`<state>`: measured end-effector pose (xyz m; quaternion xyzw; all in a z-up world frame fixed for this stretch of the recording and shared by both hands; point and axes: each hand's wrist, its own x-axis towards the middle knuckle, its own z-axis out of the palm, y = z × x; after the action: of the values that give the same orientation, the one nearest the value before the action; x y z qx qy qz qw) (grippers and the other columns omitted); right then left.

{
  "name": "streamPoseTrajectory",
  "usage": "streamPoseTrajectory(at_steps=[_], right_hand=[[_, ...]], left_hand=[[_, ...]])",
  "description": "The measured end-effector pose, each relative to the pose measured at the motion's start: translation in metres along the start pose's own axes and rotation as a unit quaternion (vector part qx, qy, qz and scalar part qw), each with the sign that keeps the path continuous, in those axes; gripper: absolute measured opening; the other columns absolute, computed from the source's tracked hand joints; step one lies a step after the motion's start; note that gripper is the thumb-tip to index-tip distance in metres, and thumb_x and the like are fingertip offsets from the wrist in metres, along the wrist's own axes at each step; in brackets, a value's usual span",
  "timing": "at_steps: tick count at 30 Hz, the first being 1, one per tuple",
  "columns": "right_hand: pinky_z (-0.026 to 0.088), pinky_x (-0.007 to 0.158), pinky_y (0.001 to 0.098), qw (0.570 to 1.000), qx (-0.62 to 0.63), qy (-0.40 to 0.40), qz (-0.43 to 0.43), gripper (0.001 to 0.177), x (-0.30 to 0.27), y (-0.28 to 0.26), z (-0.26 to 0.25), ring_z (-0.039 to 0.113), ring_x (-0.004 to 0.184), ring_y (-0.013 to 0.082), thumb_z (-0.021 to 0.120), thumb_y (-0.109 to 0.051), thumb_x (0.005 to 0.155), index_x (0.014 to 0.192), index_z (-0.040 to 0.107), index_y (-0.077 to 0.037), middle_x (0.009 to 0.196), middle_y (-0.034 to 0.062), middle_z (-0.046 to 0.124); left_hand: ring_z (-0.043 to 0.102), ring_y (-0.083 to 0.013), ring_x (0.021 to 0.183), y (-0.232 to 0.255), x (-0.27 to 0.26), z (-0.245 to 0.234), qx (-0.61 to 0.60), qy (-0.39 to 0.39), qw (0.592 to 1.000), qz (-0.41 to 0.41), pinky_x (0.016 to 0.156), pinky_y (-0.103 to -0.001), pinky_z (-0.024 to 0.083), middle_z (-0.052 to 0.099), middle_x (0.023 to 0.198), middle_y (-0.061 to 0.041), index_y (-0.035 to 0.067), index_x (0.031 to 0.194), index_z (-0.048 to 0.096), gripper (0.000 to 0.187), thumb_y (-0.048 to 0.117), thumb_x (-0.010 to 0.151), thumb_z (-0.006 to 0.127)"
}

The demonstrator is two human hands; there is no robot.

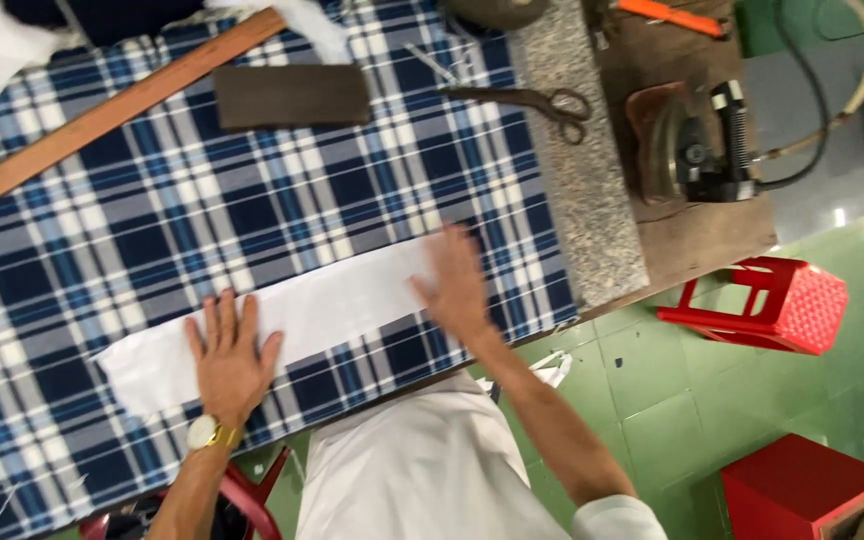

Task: The person irons a dark blue fabric piece on a plaid-covered table, then moves to a sewing machine area to retrieve a folded dark blue garment. They return to the table, fold the garment, and then iron a white fabric strip. Finally, they use scissors to trim the edges of the white fabric.

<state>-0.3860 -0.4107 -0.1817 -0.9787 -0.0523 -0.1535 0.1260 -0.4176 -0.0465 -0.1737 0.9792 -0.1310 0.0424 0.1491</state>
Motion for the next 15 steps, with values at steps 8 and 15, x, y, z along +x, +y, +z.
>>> streamPoseTrajectory(at_steps=[8, 15], right_hand=[[0.017, 0.128, 0.0558, 0.985, 0.046, -0.146, -0.084, 0.075, -0.007, 0.067, -0.005, 0.028, 0.155, 0.0369, 0.024, -0.064, 0.105, 0.162, 0.031, -0.015, 0.167, 0.0134, 0.033], [0.048, 0.109, 0.0601, 0.999, 0.018, 0.046, 0.020, 0.049, 0.030, 0.234, -0.121, 0.052, 0.132, 0.0399, 0.079, -0.004, 0.079, 0.124, 0.059, -0.005, 0.142, 0.0224, 0.051]], left_hand=[[0.025, -0.0409, 0.161, 0.008, 0.000, -0.004, 0.015, 0.010, 1.000, 0.007, 0.128, -0.065, 0.016, 0.040, 0.168, -0.023, 0.003, 0.157, 0.050, 0.071, 0.051, 0.106, 0.038], [0.031, -0.0429, 0.161, 0.008, -0.003, 0.005, 0.048, -0.007, 0.999, -0.015, 0.131, -0.063, 0.018, 0.044, 0.168, -0.023, 0.006, 0.158, 0.051, 0.073, 0.054, 0.105, 0.038]])
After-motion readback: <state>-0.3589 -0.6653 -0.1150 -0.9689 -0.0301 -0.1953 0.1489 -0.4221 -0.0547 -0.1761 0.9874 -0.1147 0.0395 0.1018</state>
